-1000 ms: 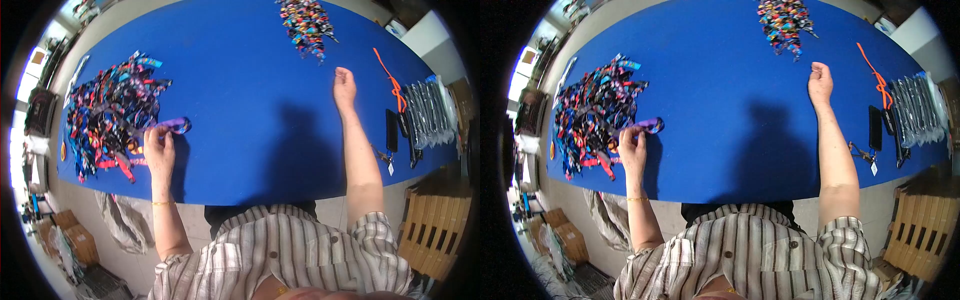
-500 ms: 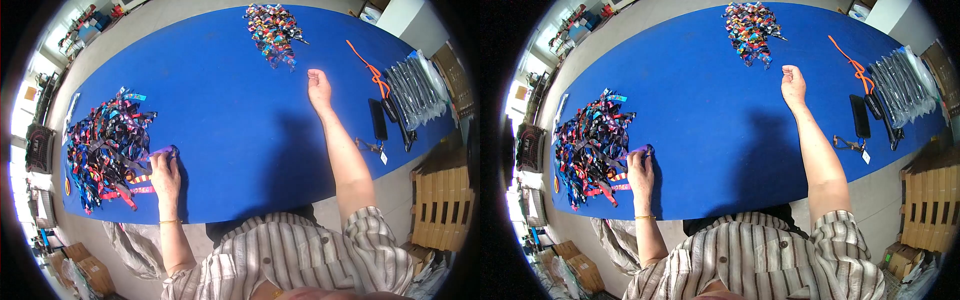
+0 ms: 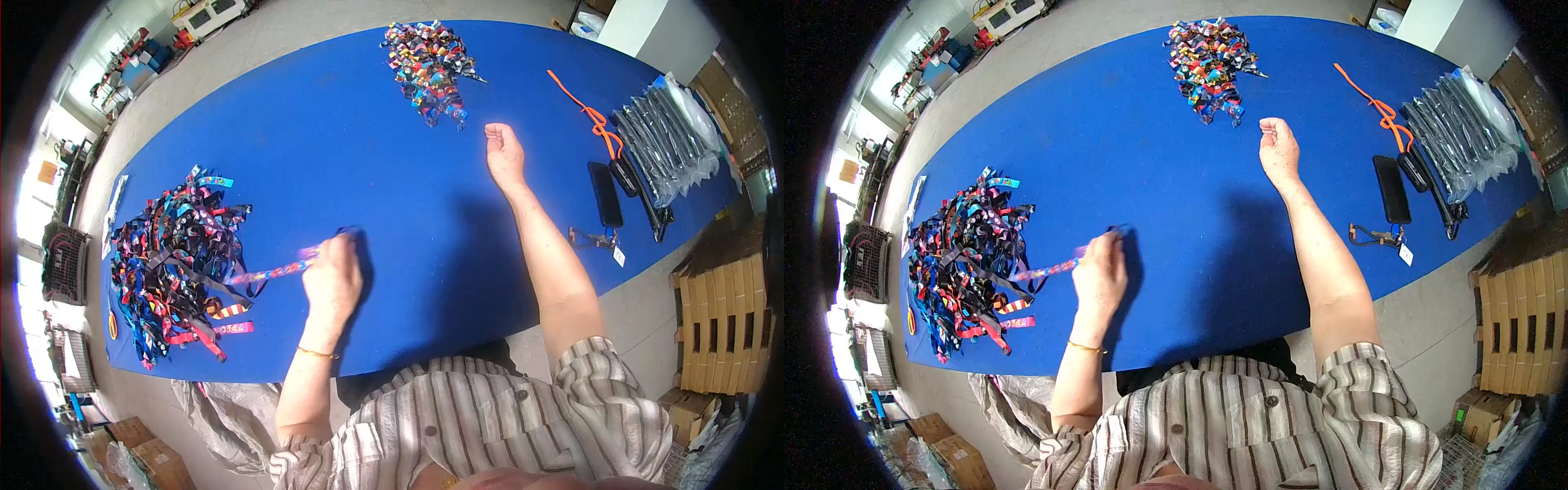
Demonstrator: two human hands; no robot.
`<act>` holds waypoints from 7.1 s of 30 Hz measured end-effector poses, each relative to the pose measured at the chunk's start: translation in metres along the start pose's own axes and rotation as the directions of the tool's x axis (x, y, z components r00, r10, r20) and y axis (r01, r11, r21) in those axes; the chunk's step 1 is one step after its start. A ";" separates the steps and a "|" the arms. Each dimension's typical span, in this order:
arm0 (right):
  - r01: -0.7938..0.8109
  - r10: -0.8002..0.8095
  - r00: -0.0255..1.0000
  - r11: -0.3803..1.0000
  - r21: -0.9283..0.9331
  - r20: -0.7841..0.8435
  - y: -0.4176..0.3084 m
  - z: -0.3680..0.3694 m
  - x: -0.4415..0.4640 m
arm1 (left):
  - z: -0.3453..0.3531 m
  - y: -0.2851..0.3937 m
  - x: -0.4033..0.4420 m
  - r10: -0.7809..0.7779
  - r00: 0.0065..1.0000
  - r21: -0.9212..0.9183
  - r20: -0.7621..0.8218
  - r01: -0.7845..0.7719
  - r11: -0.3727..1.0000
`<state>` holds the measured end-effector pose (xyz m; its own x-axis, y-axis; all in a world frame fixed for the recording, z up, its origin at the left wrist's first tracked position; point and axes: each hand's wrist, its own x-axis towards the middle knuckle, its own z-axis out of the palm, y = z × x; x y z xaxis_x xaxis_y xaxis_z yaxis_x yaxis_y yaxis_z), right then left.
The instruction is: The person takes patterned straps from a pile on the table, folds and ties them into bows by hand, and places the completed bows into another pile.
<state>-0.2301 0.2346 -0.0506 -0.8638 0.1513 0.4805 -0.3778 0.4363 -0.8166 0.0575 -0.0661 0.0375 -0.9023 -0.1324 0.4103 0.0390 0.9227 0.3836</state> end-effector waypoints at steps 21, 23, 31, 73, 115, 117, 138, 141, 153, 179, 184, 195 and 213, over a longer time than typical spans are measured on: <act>-0.232 -0.059 0.793 0.891 0.390 0.606 -0.088 -0.011 -0.063 | 0.102 0.052 0.048 -0.015 1.000 -0.384 -0.017 0.007 0.923; -0.247 -0.124 0.719 0.875 0.417 0.684 -0.106 -0.009 -0.075 | 0.105 0.050 0.047 -0.017 0.999 -0.404 -0.035 0.002 0.915; -0.143 -0.026 0.665 0.976 0.161 0.747 -0.116 -0.001 -0.092 | 0.098 0.046 0.046 -0.025 0.998 -0.480 -0.050 -0.003 0.877; -0.313 0.483 0.847 0.789 0.529 -0.220 -0.028 -0.080 -0.011 | 0.081 -0.032 0.073 -0.379 0.924 -0.453 -0.050 0.317 0.833; -0.055 -0.026 0.967 0.949 0.312 0.252 -0.078 -0.024 -0.065 | 0.106 0.017 0.097 0.034 0.983 -0.025 0.182 -0.030 0.999; 0.179 -0.238 0.910 0.964 0.196 0.340 -0.092 -0.019 -0.075 | 0.102 0.017 0.102 0.020 0.967 -0.059 0.254 -0.006 0.998; 0.135 -0.267 0.897 0.924 0.358 0.352 -0.108 -0.026 -0.076 | 0.042 0.105 0.151 0.187 0.928 -0.351 0.322 -0.066 0.934; -0.236 -0.204 0.808 0.748 0.621 0.553 -0.109 -0.031 -0.075 | 0.027 0.123 0.152 0.116 0.839 -0.734 0.531 0.388 0.557; -0.560 -0.215 0.635 0.534 0.634 0.742 -0.132 -0.065 -0.062 | 0.001 0.109 0.152 0.110 0.931 -0.933 0.349 0.356 -0.056; -0.056 0.112 0.909 0.987 -0.149 0.401 -0.048 -0.122 -0.018 | 0.037 -0.092 0.044 -0.370 0.784 -0.859 0.499 0.503 -0.092; -0.095 0.140 0.787 0.990 -0.107 0.601 -0.077 -0.119 -0.023 | 0.037 -0.089 0.043 -0.415 0.774 -0.868 0.479 0.489 -0.090; -0.038 0.280 0.708 0.932 -0.360 0.648 -0.086 -0.108 -0.034 | 0.033 -0.110 0.033 -0.397 0.799 -0.886 0.452 0.456 -0.091; 0.107 0.136 0.817 0.919 -0.379 0.561 -0.072 -0.093 -0.038 | 0.022 -0.091 0.030 -0.436 0.800 -0.825 0.413 0.531 0.193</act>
<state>-0.1388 0.2792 0.0198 -0.9437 -0.3144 0.1026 -0.3138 0.7533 -0.5779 0.0180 -0.1465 -0.0032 -0.9159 -0.3585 -0.1804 -0.1171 -0.1914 0.9745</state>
